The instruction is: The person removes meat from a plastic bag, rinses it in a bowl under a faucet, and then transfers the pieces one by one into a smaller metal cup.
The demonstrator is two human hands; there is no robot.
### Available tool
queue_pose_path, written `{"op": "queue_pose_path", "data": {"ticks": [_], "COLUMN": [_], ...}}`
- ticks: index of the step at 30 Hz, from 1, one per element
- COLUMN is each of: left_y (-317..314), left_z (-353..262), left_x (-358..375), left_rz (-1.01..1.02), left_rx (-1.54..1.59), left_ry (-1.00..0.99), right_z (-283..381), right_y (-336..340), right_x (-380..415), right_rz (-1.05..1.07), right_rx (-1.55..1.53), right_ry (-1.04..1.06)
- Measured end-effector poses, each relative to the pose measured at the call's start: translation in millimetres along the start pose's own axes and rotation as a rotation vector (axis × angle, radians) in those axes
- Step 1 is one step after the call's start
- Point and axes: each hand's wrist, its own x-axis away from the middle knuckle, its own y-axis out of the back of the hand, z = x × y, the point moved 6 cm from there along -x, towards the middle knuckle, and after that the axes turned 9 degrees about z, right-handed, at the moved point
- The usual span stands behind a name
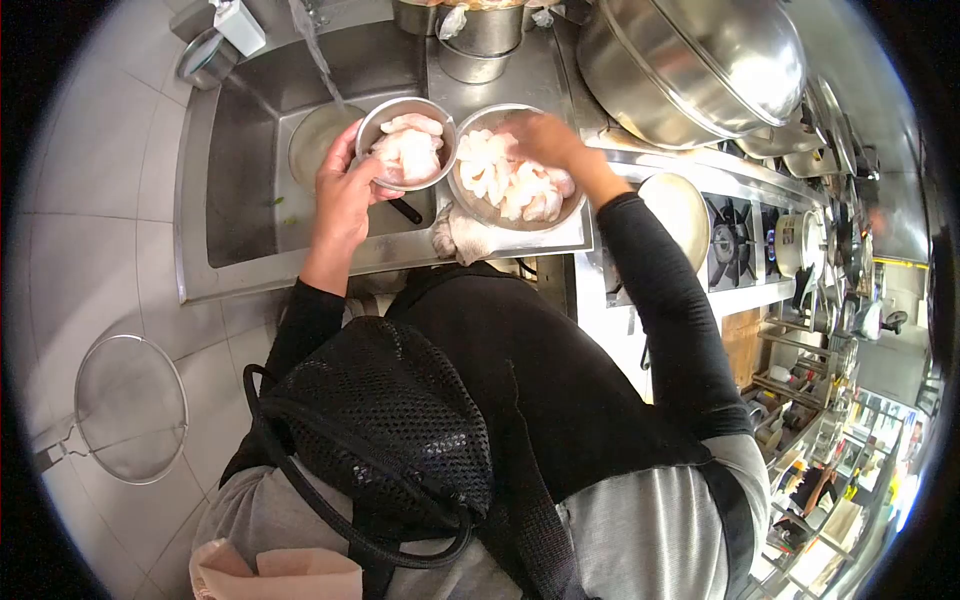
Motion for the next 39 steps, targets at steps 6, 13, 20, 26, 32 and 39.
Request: {"op": "queue_pose_path", "data": {"ticks": [6,13,20,26,32,39], "left_y": [6,13,11,17,11,11], "left_z": [-2,1,-2,7,3,2], "left_x": [6,8,6,4,3,3], "left_rz": [-0.002,-0.047,-0.045,-0.032,-0.022,-0.016], "left_rx": [0.025,-0.004,0.008,0.023,0.036,0.038], "left_ry": [-0.002,0.015,-0.009,0.017,0.012,0.017], "right_z": [-43,38,8,1,-20,-29], "right_y": [-30,-40,11,27,21,21], "right_x": [-19,-12,8,32,36,44], "right_rz": [0.173,-0.141,0.339,0.575,0.551,0.444], "right_rx": [-0.080,-0.106,-0.673,-0.706,-0.652,-0.702], "right_ry": [-0.157,0.254,-0.208,-0.098,-0.379,-0.409]}}
